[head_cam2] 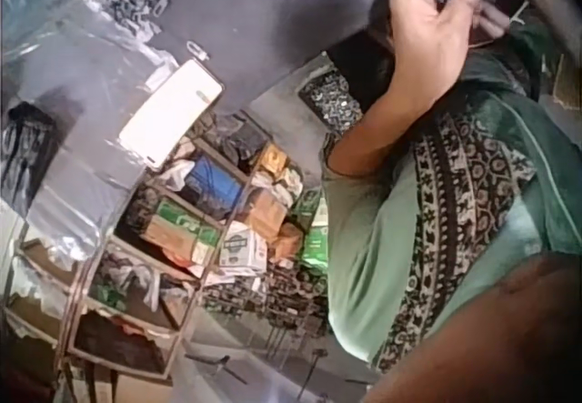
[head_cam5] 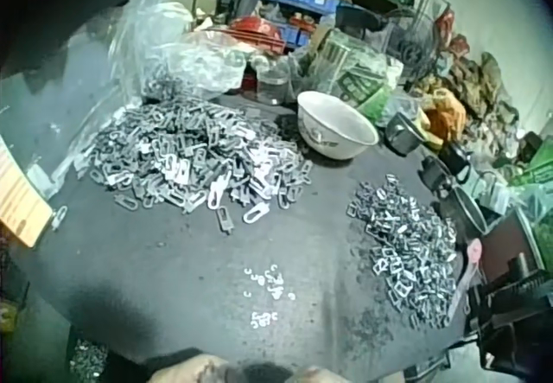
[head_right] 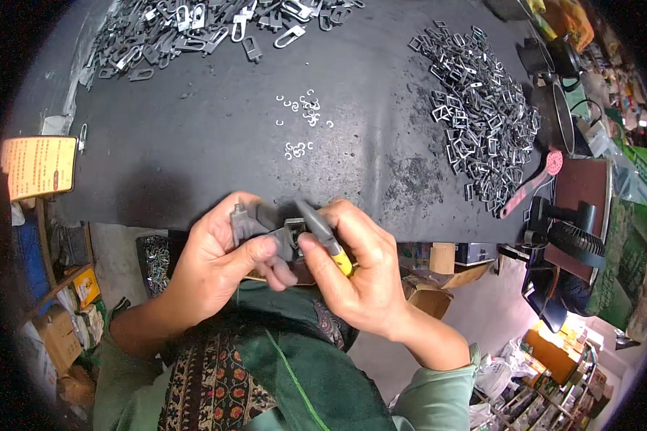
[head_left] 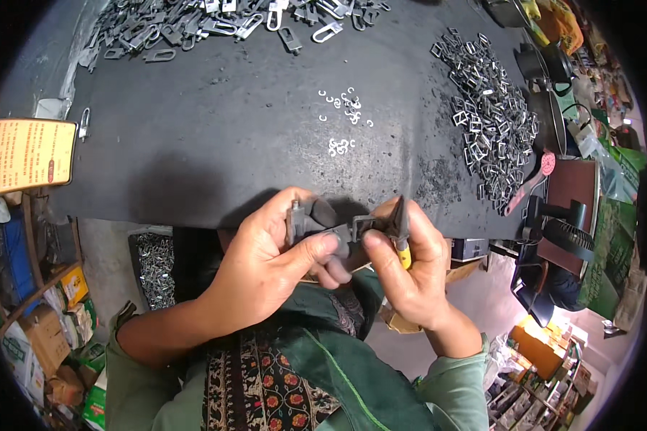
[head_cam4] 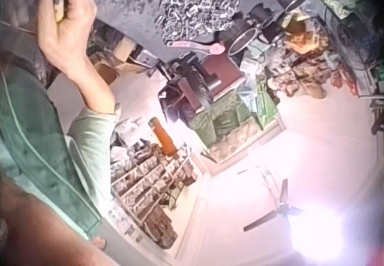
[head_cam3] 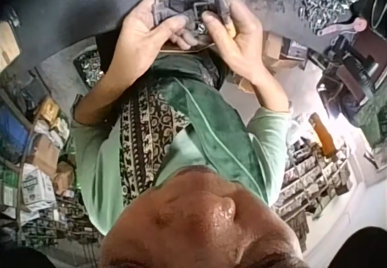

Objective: The person assembles metal hardware by placing small metal clips onto metal pieces and crimping them using pliers.

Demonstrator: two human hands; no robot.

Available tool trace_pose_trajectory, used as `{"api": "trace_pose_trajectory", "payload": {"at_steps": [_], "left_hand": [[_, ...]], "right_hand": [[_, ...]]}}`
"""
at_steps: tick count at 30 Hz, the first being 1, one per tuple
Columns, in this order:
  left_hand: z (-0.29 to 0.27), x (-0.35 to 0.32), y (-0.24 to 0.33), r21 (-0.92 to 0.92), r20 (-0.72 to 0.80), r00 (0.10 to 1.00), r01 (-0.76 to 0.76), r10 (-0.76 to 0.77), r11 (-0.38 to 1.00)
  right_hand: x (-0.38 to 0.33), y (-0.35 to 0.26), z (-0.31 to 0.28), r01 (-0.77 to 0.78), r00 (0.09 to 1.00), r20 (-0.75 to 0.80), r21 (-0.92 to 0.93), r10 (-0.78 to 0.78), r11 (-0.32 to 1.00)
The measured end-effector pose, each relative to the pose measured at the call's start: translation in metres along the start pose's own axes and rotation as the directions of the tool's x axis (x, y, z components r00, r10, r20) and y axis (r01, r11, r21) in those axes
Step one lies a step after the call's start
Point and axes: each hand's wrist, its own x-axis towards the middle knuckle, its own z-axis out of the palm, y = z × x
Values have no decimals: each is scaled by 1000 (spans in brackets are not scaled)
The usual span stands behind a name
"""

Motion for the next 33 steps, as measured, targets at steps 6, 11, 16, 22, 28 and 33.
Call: {"api": "trace_pose_trajectory", "payload": {"at_steps": [6,11,16,22,28,33], "left_hand": [[-5,-4,4,249,66,986,131,-152,960],[-6,-8,3,172,137,977,139,-163,975],[-7,-4,-12,406,162,986,-111,48,907],[-7,-2,-20,824,415,704,-560,576,90],[-18,-7,4,202,113,976,158,-184,966],[-20,-9,5,147,47,990,125,-134,981]], "right_hand": [[-5,2,-15,-92,995,33,-22,93,996],[-4,0,-21,19,985,170,-48,-11,999],[-4,2,-24,14,967,255,3,-14,1000],[-4,-3,-15,-539,834,325,306,446,785],[40,5,-46,265,964,203,-790,-172,552],[66,11,-55,370,923,300,-864,-240,341]]}}
